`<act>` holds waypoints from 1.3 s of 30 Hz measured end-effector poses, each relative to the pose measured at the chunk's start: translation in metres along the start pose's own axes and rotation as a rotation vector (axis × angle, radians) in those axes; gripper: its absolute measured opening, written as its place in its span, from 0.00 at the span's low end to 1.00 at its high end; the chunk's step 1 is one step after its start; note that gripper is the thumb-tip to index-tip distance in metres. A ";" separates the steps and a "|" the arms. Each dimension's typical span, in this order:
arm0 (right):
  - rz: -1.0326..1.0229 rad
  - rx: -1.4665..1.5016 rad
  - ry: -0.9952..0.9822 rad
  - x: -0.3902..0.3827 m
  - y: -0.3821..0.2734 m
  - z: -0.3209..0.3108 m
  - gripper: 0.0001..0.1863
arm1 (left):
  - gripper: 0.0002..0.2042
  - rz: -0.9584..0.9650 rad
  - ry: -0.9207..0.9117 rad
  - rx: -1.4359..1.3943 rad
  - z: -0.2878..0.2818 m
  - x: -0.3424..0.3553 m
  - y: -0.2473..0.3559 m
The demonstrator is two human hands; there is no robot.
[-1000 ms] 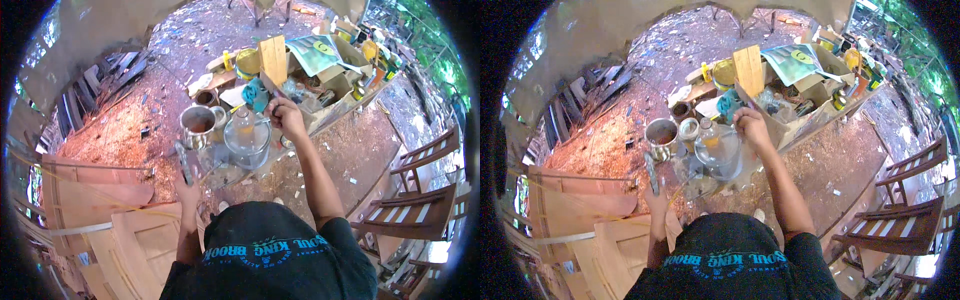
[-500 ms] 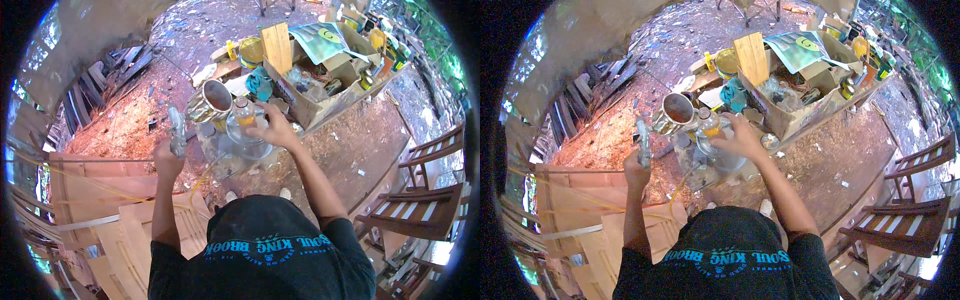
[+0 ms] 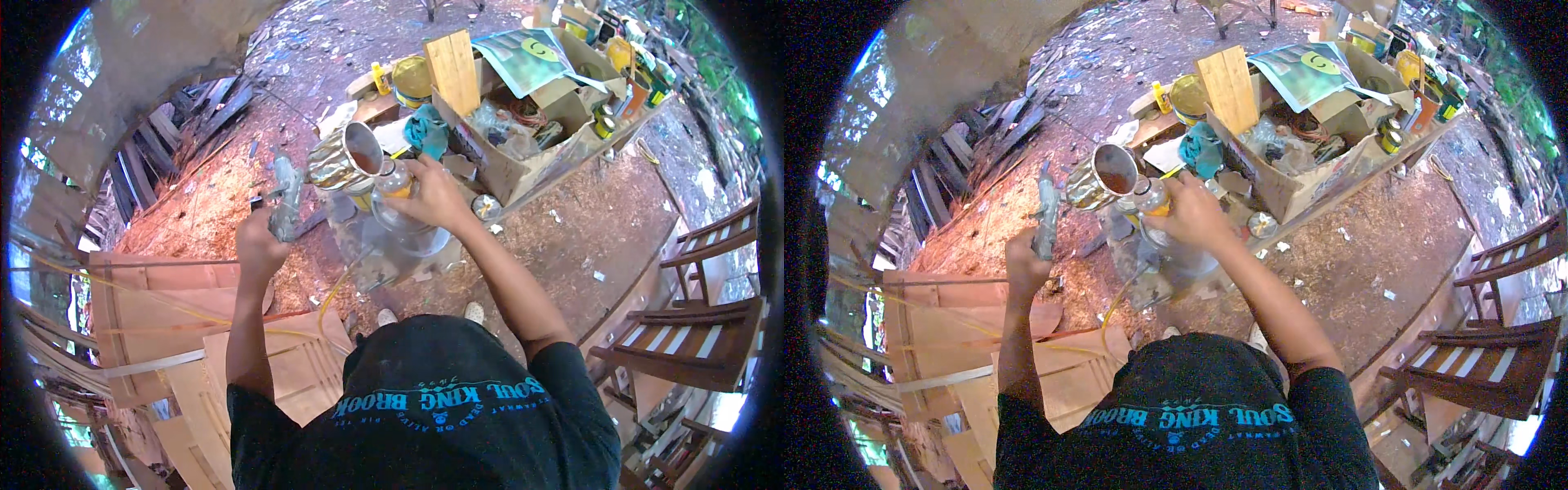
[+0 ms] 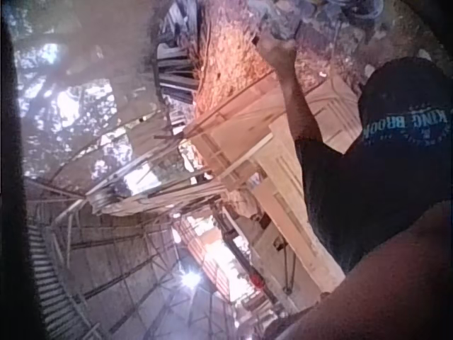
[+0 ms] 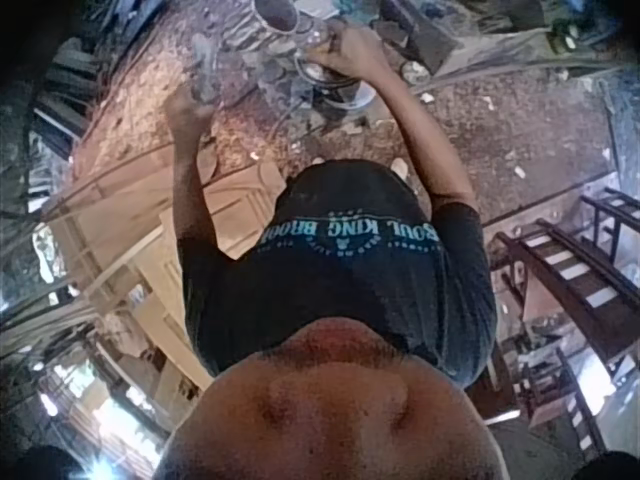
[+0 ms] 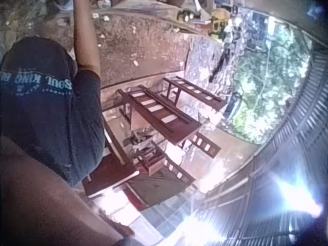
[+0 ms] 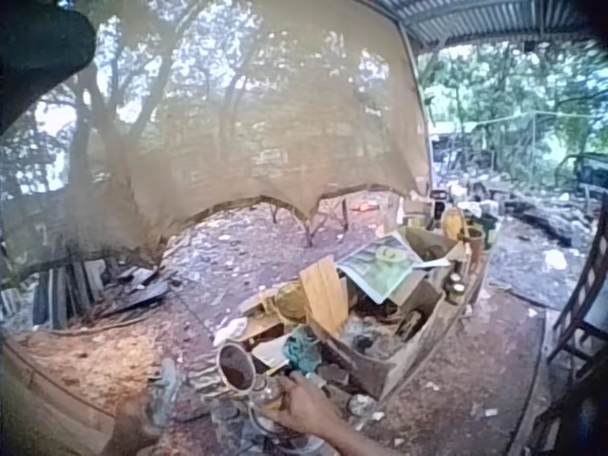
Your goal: The recorder uses a pneumatic spray gun to apply a finish to wooden chairs and then prepares the paint mixture.
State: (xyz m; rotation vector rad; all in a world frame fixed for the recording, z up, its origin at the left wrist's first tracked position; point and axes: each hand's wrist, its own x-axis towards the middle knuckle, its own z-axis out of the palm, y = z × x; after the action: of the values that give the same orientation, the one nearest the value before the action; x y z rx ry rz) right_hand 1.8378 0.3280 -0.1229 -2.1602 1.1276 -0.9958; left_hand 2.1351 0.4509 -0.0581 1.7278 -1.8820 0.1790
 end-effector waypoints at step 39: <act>-0.129 -0.126 0.020 0.009 -0.003 -0.023 0.26 | 0.09 -0.142 -0.139 0.342 -0.037 0.034 0.023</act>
State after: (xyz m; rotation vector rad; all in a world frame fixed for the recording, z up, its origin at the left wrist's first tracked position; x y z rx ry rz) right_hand 1.8247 0.3198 -0.1035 -2.3538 1.0989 -1.0288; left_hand 2.1250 0.4420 -0.0039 2.1446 -1.9010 0.3498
